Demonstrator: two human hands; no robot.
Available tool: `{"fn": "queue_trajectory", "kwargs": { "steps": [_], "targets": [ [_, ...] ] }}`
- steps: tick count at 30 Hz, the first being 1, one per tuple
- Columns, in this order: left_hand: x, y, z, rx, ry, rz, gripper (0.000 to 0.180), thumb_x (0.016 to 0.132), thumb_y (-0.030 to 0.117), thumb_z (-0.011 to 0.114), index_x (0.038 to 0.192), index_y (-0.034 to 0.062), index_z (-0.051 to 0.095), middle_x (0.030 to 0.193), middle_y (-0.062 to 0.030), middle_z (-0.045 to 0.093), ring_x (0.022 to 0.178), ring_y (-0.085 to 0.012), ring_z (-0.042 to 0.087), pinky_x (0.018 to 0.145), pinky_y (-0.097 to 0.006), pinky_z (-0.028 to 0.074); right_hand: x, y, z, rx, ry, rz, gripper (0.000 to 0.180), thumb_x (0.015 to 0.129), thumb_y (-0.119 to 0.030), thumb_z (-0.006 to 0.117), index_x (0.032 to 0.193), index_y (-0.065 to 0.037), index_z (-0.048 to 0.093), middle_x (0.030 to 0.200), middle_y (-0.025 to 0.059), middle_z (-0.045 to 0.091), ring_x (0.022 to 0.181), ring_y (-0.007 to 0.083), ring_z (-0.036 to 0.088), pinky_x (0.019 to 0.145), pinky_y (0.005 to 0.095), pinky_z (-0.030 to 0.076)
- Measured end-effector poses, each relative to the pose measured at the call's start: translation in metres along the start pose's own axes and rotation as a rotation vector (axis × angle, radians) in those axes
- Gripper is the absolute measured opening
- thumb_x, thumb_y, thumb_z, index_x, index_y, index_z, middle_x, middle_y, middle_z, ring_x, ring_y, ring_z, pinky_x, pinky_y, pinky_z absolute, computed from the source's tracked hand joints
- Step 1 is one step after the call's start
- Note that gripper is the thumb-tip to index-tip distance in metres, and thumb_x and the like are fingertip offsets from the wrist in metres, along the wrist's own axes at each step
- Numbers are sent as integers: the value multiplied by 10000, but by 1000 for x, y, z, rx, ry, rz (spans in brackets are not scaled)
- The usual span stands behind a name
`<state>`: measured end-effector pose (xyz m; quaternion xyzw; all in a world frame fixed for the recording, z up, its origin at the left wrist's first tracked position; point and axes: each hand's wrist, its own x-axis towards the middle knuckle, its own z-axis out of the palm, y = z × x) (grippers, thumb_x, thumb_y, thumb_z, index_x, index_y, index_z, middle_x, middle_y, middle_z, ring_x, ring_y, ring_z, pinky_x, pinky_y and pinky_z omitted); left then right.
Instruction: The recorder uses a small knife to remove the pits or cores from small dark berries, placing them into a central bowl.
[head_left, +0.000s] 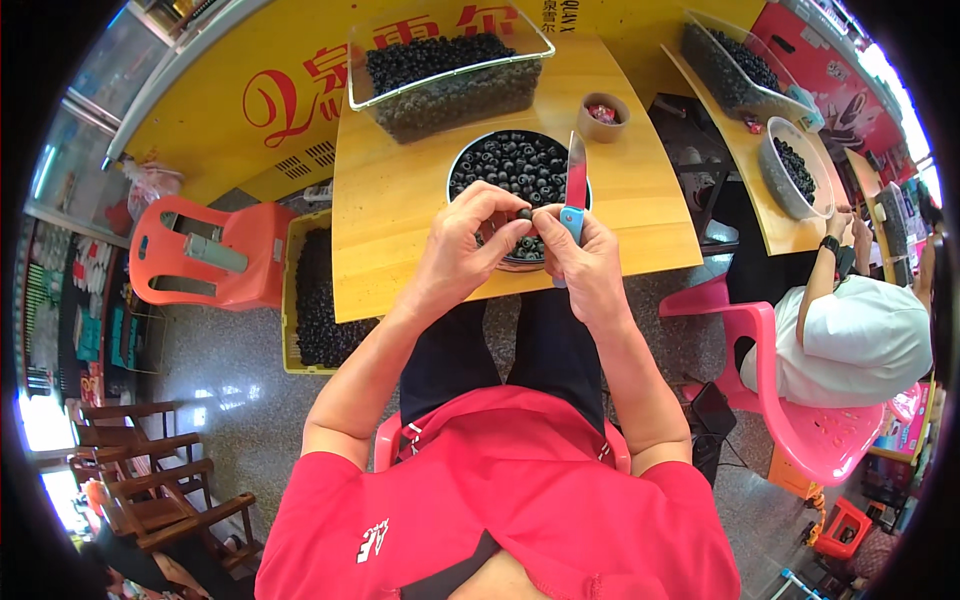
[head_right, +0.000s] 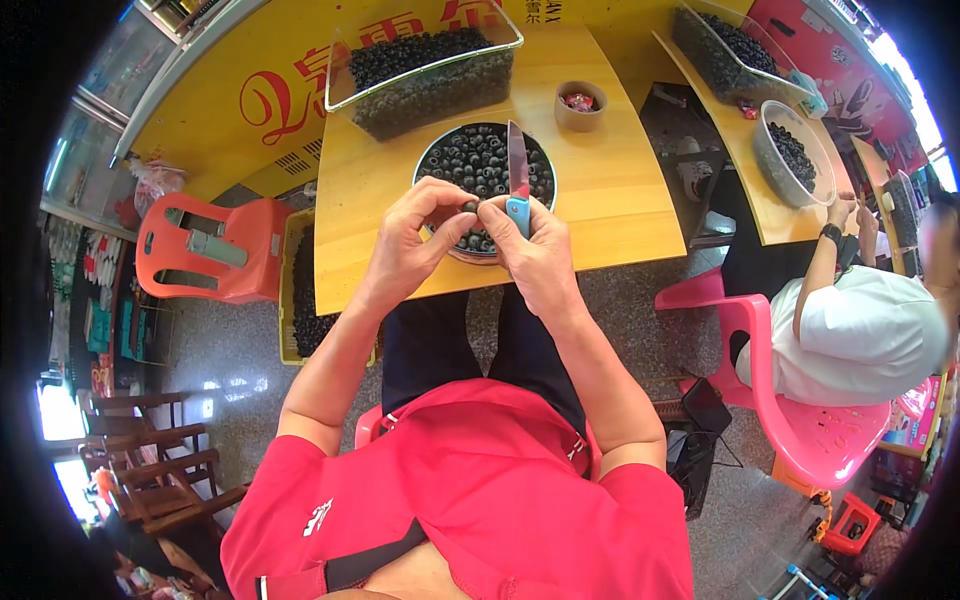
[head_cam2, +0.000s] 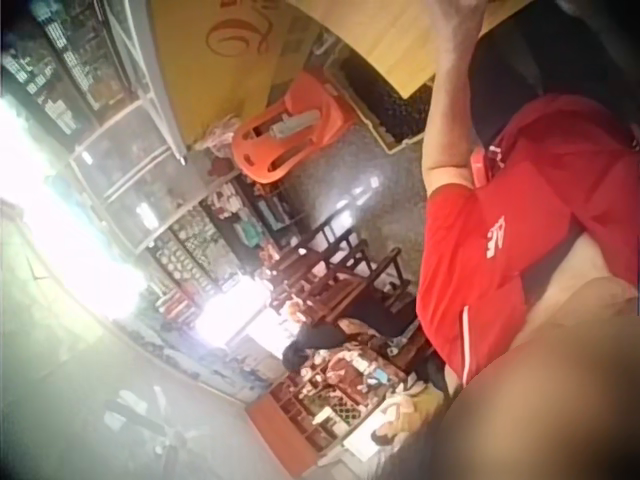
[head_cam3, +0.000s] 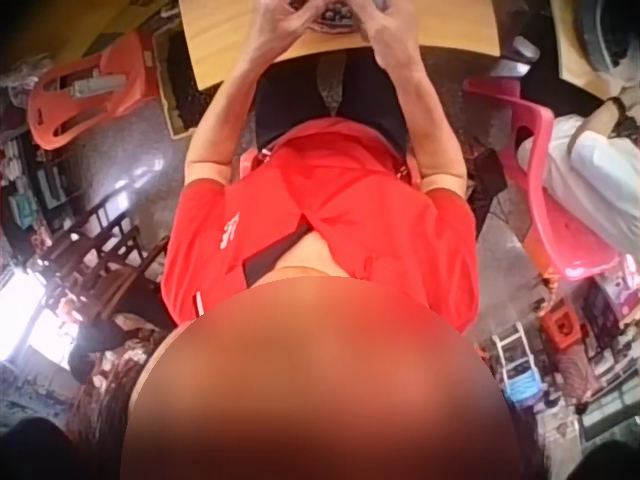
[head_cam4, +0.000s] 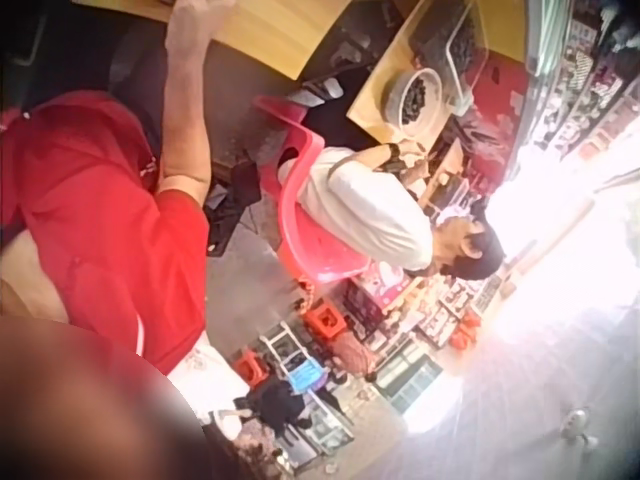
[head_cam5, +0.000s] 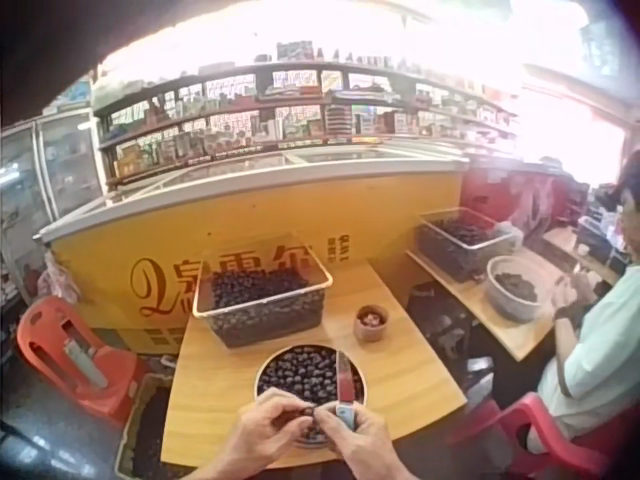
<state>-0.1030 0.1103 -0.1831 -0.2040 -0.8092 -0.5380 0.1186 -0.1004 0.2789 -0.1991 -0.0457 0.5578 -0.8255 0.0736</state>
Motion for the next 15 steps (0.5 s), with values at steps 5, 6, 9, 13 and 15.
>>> {"fn": "queue_trajectory", "kwargs": {
  "steps": [5,6,9,13,15],
  "targets": [
    [-1,7,-1,41,-69,4,153,883,15,652,1031,-22,641,948,-66,616,823,-127,634,714,-253,510,1,-2,0,-86,15,-46,164,911,-177,684,981,-37,634,653,-53,521,502,15,414,441,180,303],
    [-1,8,-2,52,-82,8,153,887,12,647,1036,-24,642,955,-61,615,840,-127,635,715,-250,511,1,-3,0,-81,14,-13,177,908,-174,686,1002,-37,626,665,-50,528,503,17,417,442,179,310],
    [-5,0,3,-152,-42,-64,146,901,16,638,1043,-18,649,972,-49,614,850,-121,625,718,-251,513,-1,-6,3,14,13,10,195,908,-160,678,1043,-38,610,687,-45,539,506,20,427,443,181,328],
    [-12,-2,10,-477,-29,-239,152,910,43,644,1052,-11,655,985,-34,602,855,-110,607,726,-248,507,-1,-6,2,35,-3,38,207,913,-154,662,1072,-39,595,682,-47,531,510,19,432,444,182,338],
    [-14,-6,10,-480,-34,-242,155,924,81,642,1053,-5,648,984,-18,580,860,-95,594,727,-234,488,-2,-5,1,1,-30,23,187,925,-152,638,1070,-40,598,674,-50,519,508,17,429,443,183,340]
  ]
}}
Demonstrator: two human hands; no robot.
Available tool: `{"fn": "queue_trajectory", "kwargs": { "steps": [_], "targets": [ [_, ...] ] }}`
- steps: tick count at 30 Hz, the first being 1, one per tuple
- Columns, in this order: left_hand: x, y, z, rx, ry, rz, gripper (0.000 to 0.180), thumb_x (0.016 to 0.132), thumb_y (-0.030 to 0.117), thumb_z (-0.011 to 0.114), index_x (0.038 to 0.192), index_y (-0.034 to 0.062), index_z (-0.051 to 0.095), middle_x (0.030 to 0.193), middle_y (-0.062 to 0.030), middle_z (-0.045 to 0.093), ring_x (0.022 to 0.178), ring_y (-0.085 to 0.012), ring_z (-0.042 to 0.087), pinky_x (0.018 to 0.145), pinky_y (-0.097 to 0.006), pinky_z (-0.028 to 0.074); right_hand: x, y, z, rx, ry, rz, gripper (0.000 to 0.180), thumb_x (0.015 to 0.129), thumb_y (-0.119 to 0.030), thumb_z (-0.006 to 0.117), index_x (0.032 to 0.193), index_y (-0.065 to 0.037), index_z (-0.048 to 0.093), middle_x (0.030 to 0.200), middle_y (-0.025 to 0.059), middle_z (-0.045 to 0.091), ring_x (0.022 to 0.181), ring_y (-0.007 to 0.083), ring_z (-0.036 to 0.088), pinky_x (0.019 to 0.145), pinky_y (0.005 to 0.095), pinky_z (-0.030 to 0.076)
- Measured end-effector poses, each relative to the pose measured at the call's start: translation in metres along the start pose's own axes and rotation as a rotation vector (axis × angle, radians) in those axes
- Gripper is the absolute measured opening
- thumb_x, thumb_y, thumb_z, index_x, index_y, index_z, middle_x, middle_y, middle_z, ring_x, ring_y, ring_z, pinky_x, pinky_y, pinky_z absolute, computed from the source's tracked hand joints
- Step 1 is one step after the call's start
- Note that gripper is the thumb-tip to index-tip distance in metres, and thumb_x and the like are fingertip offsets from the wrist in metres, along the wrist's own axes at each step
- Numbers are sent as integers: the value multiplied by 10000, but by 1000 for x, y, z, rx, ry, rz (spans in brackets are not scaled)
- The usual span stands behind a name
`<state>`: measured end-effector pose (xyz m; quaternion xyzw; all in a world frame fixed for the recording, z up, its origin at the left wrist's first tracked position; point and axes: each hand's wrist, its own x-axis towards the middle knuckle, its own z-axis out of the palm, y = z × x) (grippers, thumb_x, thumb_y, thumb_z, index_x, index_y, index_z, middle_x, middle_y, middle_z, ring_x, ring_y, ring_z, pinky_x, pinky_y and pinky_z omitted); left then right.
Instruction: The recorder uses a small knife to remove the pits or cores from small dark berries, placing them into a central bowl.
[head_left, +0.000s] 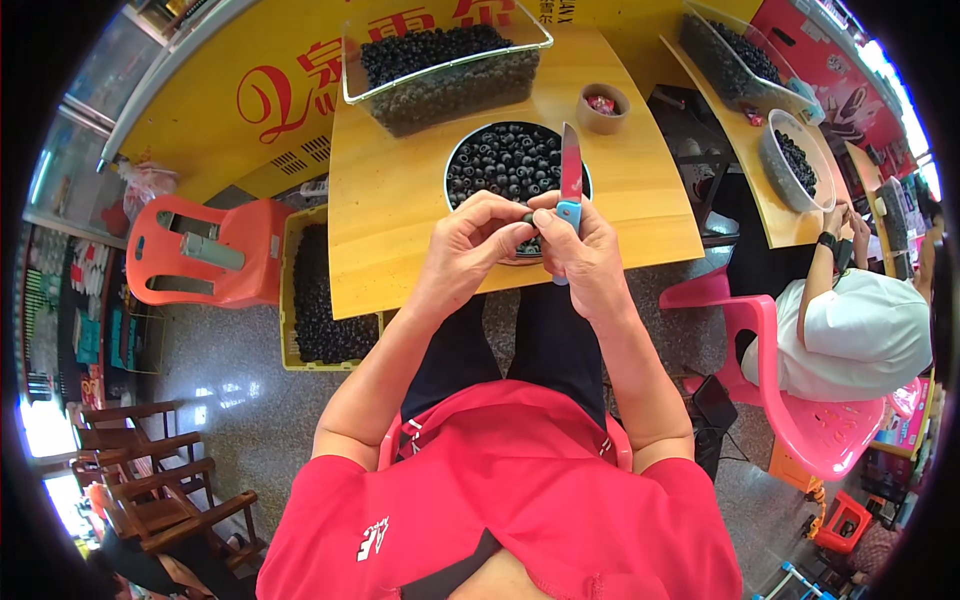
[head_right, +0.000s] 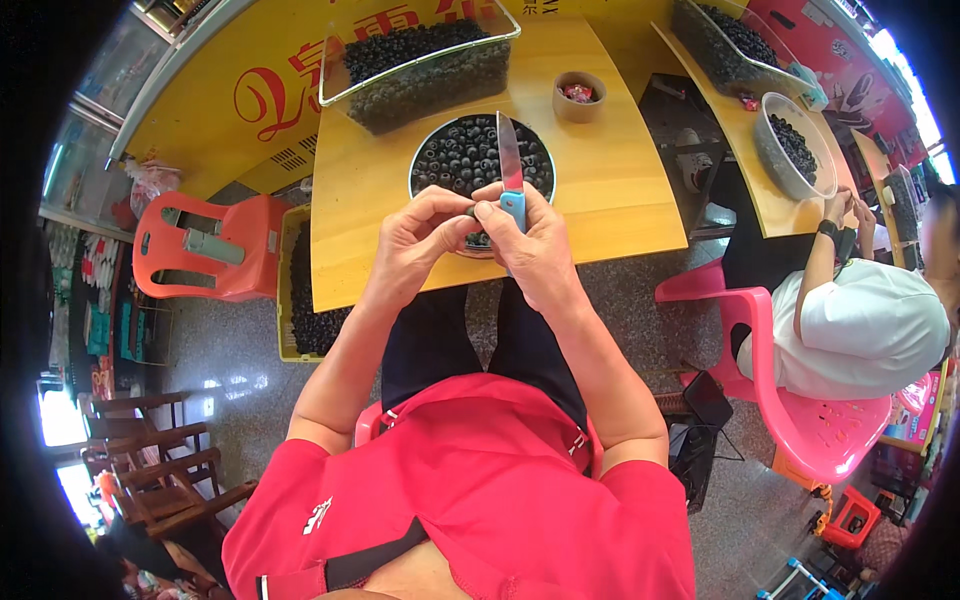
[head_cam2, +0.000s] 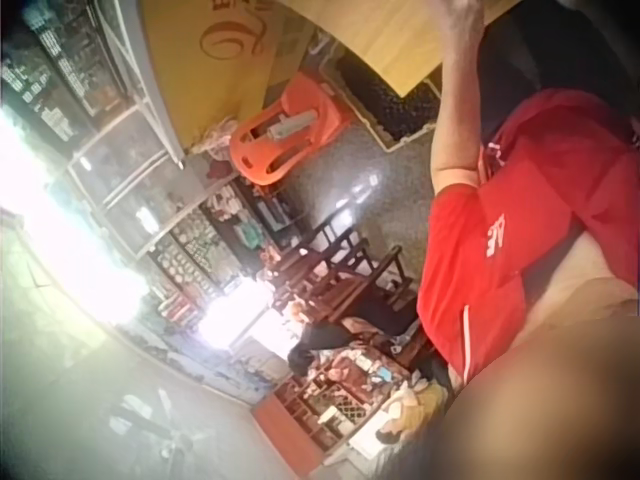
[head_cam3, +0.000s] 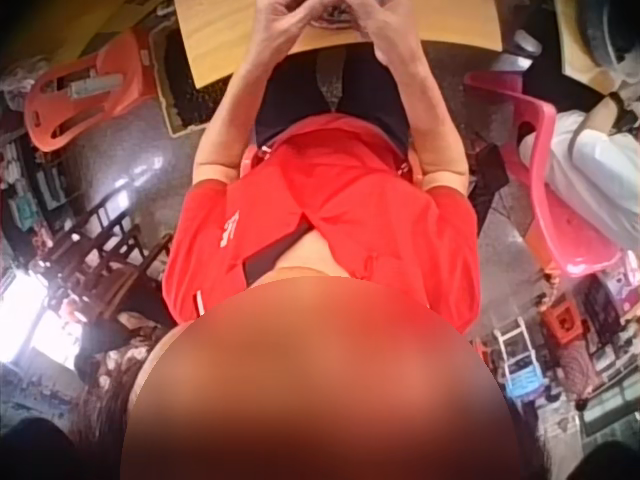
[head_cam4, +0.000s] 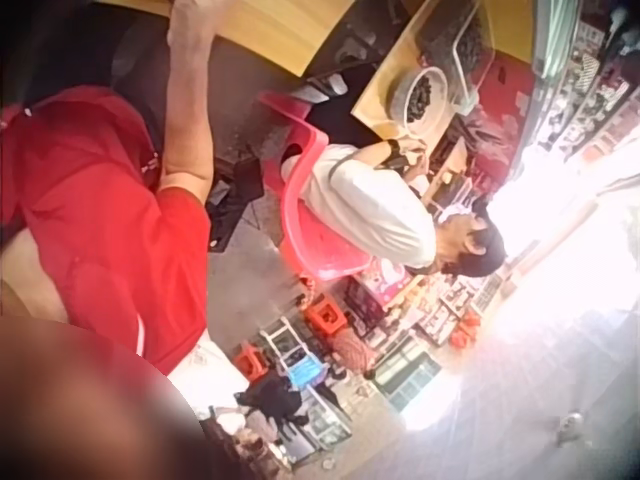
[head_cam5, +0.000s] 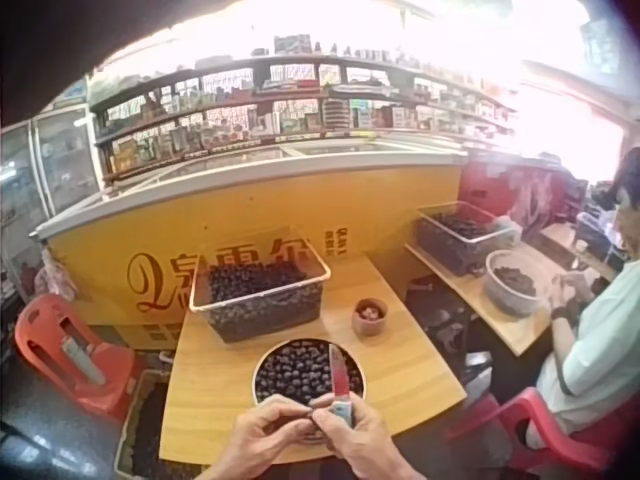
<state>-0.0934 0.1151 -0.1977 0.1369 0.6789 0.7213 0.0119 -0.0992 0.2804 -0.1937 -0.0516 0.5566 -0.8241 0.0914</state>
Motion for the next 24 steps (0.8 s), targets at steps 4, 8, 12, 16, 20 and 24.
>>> {"fn": "queue_trajectory", "kwargs": {
  "steps": [4,8,12,16,20,24],
  "targets": [
    [-3,-1,3,-88,-6,-4,169,936,111,632,1060,-4,622,981,-6,551,876,-78,578,724,-221,462,-1,-5,2,-8,3,3,169,937,-147,612,1066,-37,602,670,-51,511,510,14,422,443,182,330],
    [-3,1,7,-97,-13,11,125,944,98,621,1033,11,609,999,0,536,908,-69,574,748,-212,472,0,-5,-1,-109,-37,-73,145,949,-131,579,1048,-30,611,669,-55,502,514,10,414,446,183,312],
    [-2,-3,8,-106,-15,30,122,944,98,622,1028,12,606,1002,-2,539,921,-68,577,747,-211,468,-2,-6,-4,-70,-44,-93,143,950,-142,591,1038,-33,622,677,-61,508,527,5,421,457,177,313],
    [-5,-6,7,-94,3,18,122,941,98,626,1030,16,607,989,1,553,907,-70,585,748,-211,470,-4,-9,-1,-115,-41,-121,163,944,-173,623,1034,-36,627,687,-59,525,530,7,431,460,175,318],
    [-8,-7,14,-149,32,34,132,943,102,624,1040,15,604,947,7,563,825,-70,549,717,-211,446,-6,-12,-2,-61,-65,-77,191,931,-213,655,1016,-43,633,693,-54,541,528,10,443,454,170,324],
    [-11,-11,14,-268,46,-12,153,951,122,612,1061,17,591,952,3,562,752,-69,498,678,-210,405,-6,-17,-2,55,-122,-28,183,925,-216,663,1006,-54,637,693,-53,545,527,8,444,451,162,324]
  ]
}}
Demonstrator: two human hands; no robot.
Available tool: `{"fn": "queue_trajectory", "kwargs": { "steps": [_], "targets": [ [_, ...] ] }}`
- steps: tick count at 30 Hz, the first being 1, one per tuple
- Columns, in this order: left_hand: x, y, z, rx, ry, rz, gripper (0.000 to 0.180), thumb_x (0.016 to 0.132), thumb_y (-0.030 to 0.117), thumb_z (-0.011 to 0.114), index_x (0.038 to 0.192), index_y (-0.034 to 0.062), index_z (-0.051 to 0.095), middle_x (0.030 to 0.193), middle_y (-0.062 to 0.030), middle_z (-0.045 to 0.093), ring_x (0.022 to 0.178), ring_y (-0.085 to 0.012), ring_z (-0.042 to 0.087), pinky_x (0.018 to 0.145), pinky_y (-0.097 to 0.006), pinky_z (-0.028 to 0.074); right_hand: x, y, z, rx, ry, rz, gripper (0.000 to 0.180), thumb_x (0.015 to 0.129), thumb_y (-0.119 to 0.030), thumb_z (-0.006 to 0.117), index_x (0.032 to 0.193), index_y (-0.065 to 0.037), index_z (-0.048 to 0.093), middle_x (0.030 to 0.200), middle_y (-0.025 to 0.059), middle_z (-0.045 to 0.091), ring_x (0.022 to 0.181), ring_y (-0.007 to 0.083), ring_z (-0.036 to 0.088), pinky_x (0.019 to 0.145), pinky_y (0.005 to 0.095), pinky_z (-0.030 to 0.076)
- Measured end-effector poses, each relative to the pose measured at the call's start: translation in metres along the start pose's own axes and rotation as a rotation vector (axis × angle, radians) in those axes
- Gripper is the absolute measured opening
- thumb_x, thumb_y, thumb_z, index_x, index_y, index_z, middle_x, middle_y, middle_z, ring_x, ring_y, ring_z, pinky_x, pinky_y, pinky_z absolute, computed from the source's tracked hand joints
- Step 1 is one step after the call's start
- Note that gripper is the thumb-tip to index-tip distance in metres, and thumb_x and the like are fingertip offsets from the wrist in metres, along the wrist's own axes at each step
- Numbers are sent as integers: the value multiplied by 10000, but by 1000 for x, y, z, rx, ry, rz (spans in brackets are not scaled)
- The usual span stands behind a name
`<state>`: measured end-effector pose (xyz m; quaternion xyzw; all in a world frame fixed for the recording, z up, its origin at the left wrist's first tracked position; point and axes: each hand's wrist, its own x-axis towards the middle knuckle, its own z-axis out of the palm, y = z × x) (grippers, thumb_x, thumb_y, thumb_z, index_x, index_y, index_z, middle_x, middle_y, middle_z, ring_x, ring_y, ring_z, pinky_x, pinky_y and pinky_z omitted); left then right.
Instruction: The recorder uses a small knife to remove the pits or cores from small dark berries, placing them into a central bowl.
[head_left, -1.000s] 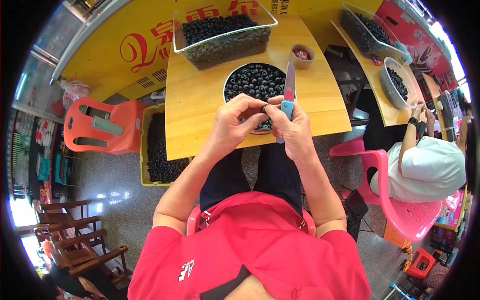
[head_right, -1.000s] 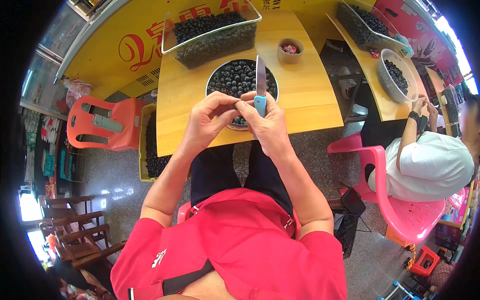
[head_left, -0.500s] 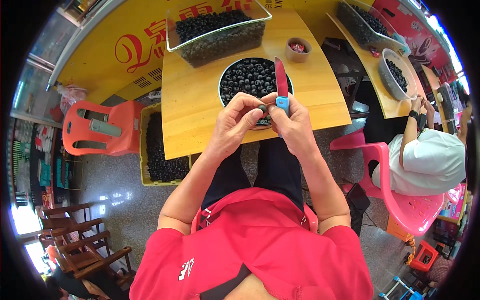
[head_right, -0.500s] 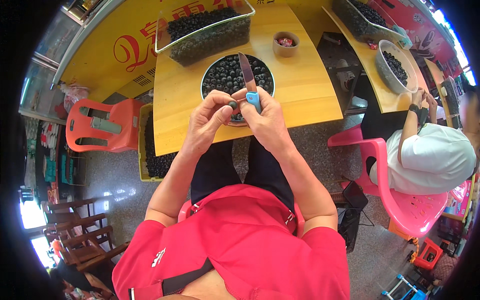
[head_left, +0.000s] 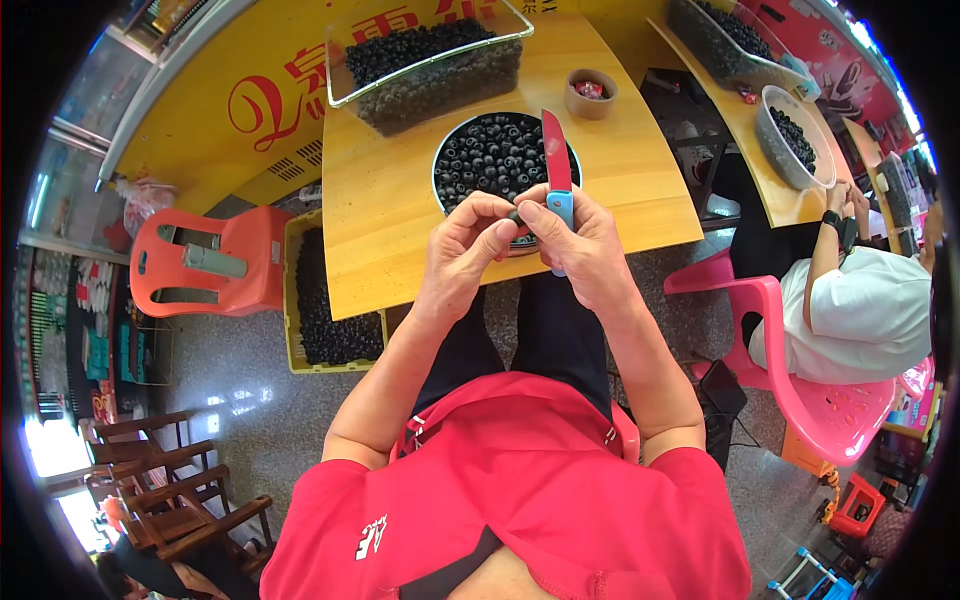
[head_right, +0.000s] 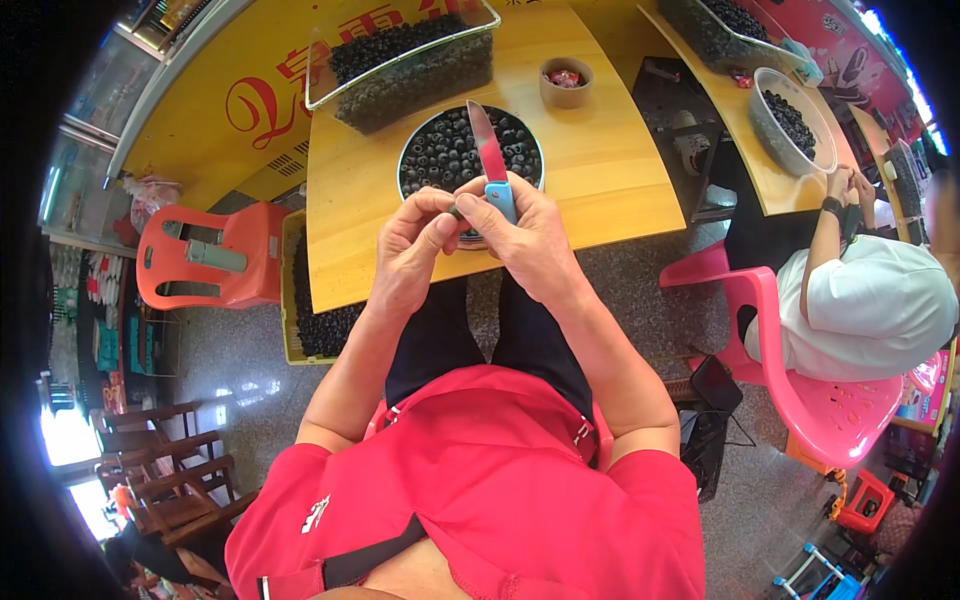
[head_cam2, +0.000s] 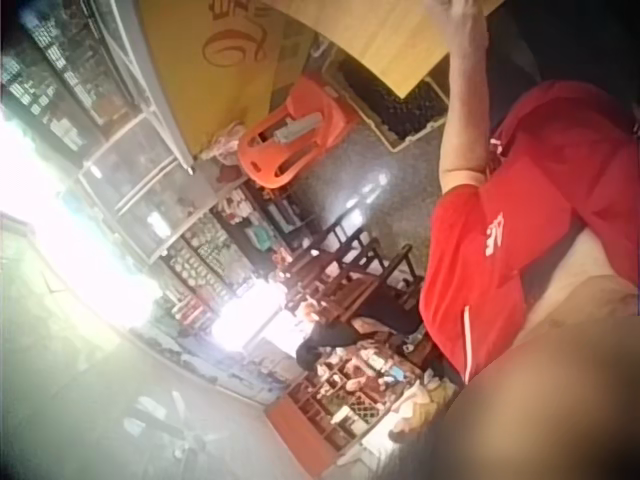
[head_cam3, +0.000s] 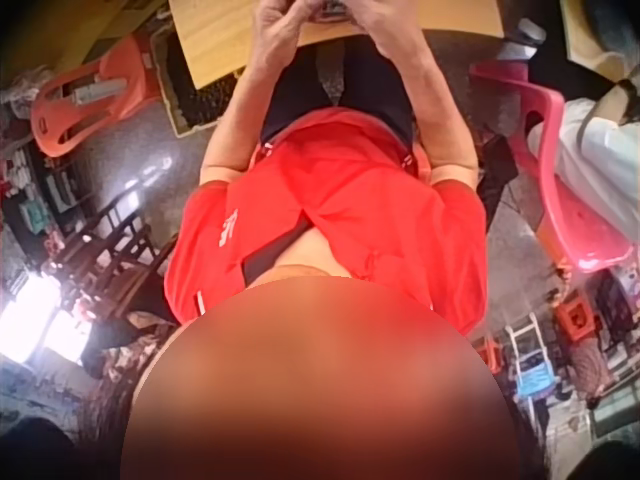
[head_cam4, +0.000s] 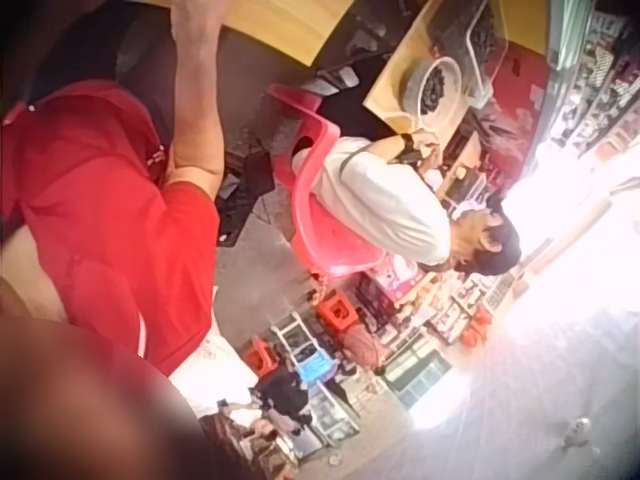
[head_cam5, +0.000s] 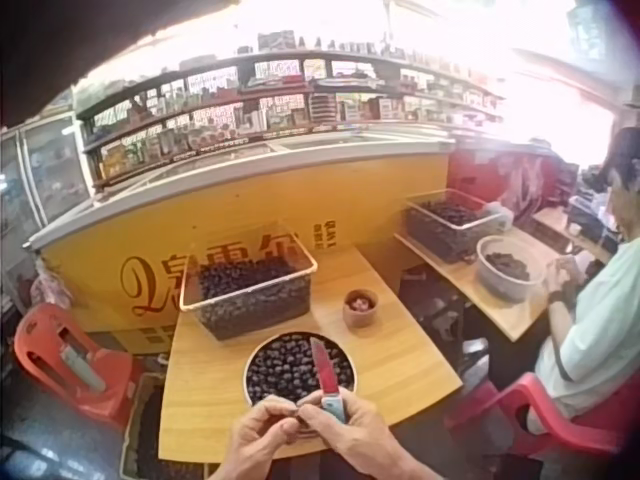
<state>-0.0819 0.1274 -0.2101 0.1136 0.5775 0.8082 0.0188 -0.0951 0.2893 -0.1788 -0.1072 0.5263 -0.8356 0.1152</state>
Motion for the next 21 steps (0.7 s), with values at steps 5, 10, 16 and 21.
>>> {"fn": "queue_trajectory", "kwargs": {
  "steps": [5,10,16,21],
  "targets": [
    [0,-2,0,-3,-14,51,156,956,128,605,1072,26,585,960,-3,563,749,-66,487,678,-213,399,-1,2,-1,-138,36,-35,183,942,-215,640,986,-38,635,700,-42,557,567,24,479,474,191,356],
    [0,2,1,36,32,57,157,957,133,606,1071,27,585,945,-9,567,745,-65,484,679,-211,399,-5,11,-14,-754,86,-516,155,930,-149,635,960,3,623,730,45,602,642,149,591,546,297,458],
    [2,1,4,31,52,70,175,958,150,610,1077,25,580,913,-1,570,733,-65,493,678,-213,408,-9,6,-15,-1170,70,-606,131,855,-84,681,954,-15,630,830,126,619,696,310,624,584,360,486],
    [3,0,5,19,48,64,173,961,158,606,1072,29,574,888,-3,571,734,-68,496,679,-215,408,-8,6,-17,-1214,93,-591,131,857,-90,678,960,-24,631,838,111,626,701,298,635,575,368,486]
  ]
}}
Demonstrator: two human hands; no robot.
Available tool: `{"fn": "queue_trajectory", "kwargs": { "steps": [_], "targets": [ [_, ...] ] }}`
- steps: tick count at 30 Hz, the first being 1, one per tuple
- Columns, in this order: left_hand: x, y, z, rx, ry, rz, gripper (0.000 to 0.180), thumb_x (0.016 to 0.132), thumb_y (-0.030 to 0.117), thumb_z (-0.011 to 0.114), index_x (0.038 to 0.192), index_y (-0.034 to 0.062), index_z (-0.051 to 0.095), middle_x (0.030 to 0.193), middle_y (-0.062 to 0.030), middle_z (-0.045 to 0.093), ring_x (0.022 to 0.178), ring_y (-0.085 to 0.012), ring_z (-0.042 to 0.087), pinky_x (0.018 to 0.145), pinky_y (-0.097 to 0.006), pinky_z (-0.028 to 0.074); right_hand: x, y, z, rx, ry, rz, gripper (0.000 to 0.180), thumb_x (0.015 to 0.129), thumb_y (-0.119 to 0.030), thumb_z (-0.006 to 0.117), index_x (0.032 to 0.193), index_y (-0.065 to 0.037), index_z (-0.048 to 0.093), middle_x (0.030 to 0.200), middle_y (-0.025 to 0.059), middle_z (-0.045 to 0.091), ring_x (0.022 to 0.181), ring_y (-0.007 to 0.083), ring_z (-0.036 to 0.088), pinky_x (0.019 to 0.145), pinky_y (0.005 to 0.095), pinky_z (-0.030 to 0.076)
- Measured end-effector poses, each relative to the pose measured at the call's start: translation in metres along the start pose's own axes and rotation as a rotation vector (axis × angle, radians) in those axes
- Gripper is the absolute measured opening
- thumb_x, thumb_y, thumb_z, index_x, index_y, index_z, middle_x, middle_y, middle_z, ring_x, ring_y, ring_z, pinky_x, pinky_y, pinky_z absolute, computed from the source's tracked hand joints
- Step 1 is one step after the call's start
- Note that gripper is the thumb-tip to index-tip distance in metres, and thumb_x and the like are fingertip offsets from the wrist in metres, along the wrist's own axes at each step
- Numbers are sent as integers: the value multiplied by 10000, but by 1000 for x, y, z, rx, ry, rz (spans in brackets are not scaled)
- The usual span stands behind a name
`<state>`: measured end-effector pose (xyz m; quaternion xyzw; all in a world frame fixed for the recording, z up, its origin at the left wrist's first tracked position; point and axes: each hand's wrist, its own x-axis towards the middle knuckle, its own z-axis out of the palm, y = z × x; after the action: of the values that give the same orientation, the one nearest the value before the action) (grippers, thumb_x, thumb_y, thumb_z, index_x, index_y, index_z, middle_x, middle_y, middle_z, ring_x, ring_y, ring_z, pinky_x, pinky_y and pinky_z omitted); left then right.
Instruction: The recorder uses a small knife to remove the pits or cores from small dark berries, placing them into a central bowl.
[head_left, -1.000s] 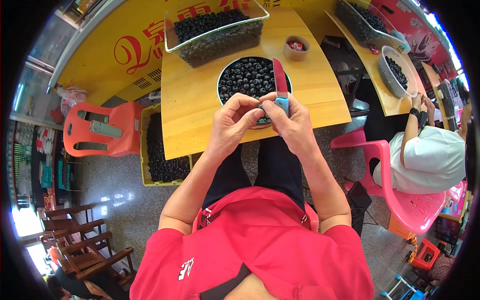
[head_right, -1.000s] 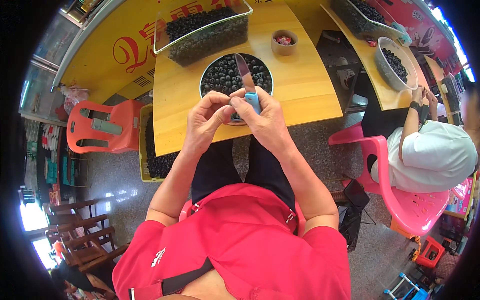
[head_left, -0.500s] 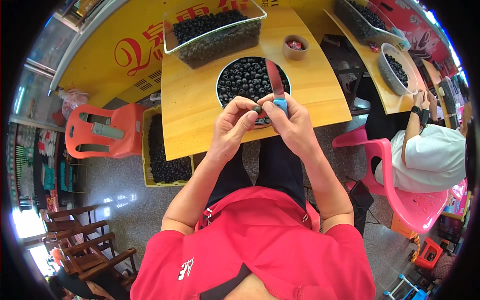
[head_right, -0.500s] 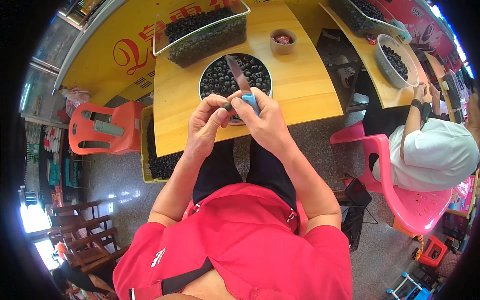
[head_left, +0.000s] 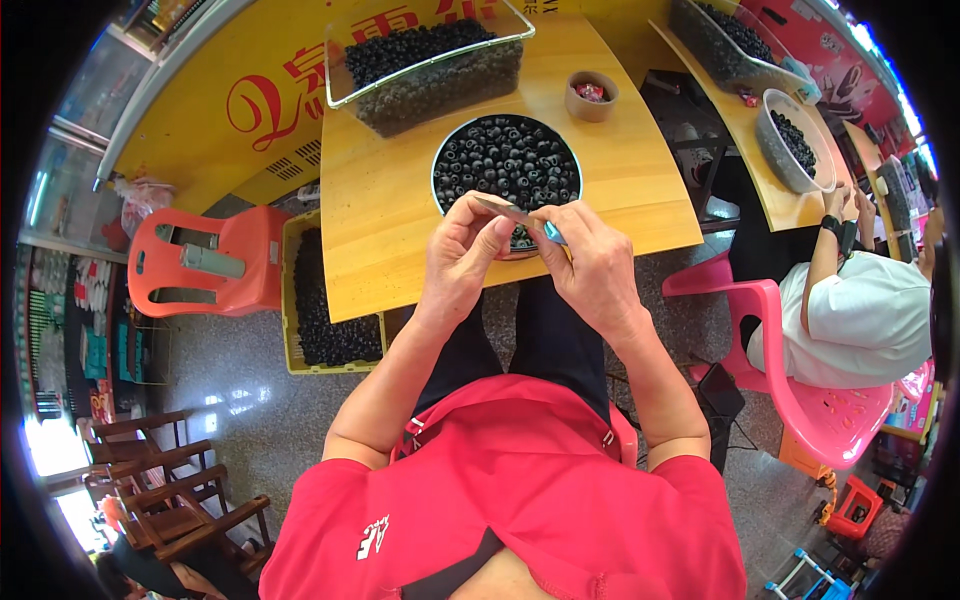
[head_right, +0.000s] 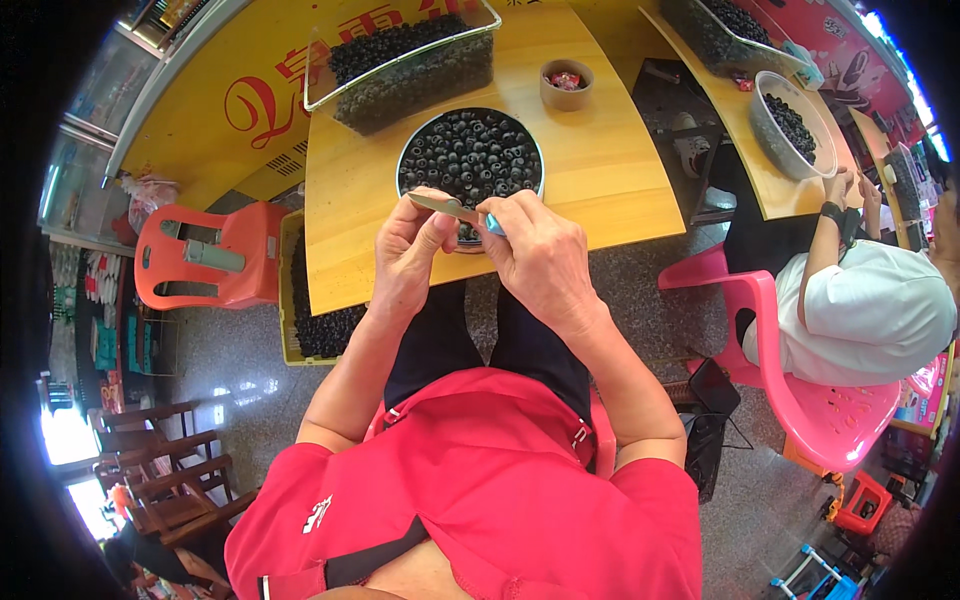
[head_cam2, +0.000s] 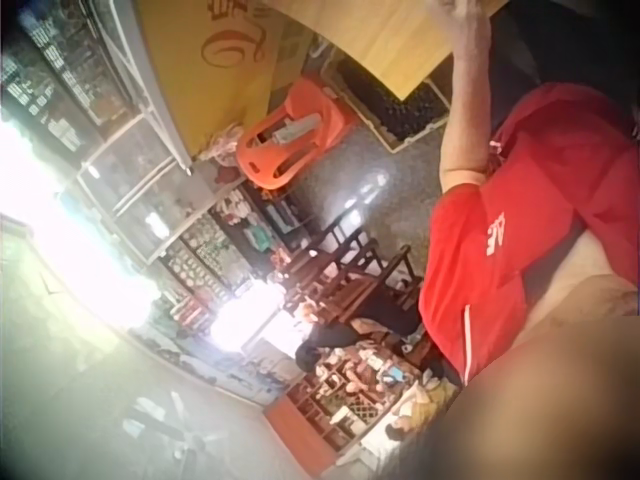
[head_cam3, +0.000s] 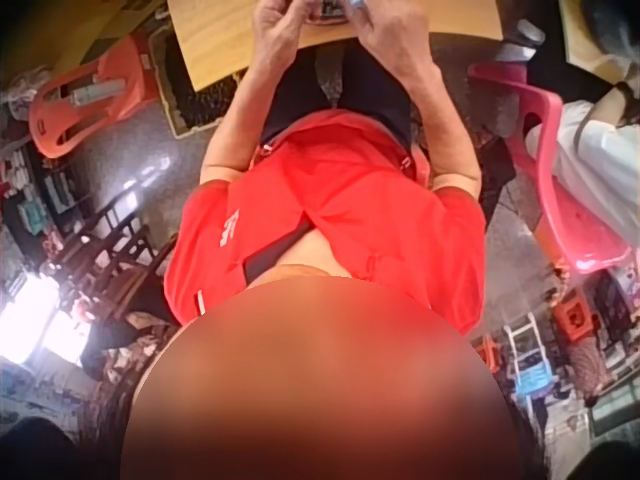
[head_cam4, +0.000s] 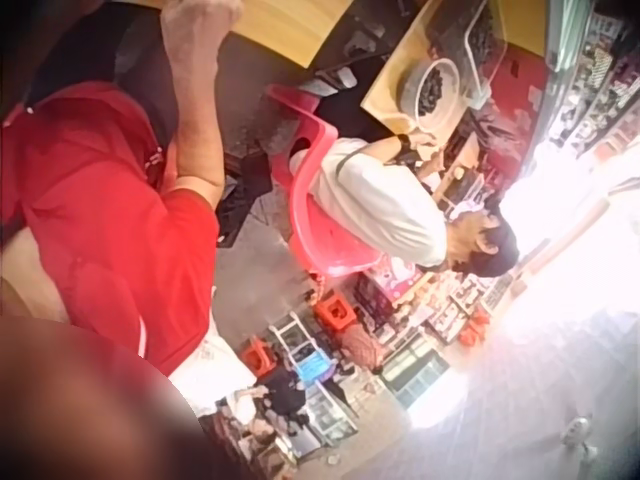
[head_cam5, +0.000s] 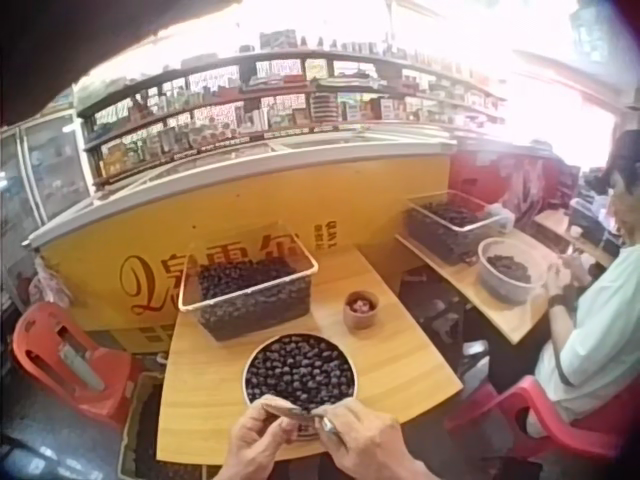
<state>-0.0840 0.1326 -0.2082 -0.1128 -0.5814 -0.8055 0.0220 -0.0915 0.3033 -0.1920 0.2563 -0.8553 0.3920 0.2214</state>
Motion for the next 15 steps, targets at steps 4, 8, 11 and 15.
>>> {"fn": "queue_trajectory", "kwargs": {
  "steps": [4,8,11,15],
  "targets": [
    [-1,-1,1,-19,4,3,171,965,156,598,1075,28,568,871,-7,569,735,-72,496,684,-215,408,1,-1,-1,-42,3,2,137,859,-99,676,971,-34,631,843,103,628,699,298,638,576,369,491],
    [-2,-3,-2,-43,13,4,143,969,138,590,1052,24,564,885,-6,566,746,-60,499,696,-207,428,0,2,4,-54,13,3,135,853,-119,664,978,-80,632,831,83,603,684,292,635,570,382,506],
    [-5,6,1,-56,-47,85,125,964,117,594,1022,8,572,935,-14,556,756,-52,517,704,-202,450,0,13,6,-173,-58,98,140,869,-129,663,991,-65,639,834,101,617,707,308,640,596,395,504],
    [-3,12,-1,-10,-89,127,153,949,96,610,1039,-25,585,975,-47,535,775,-88,558,718,-220,464,3,19,3,4,-20,201,153,892,-151,661,985,-31,656,851,143,640,749,326,642,656,405,497]
  ]
}}
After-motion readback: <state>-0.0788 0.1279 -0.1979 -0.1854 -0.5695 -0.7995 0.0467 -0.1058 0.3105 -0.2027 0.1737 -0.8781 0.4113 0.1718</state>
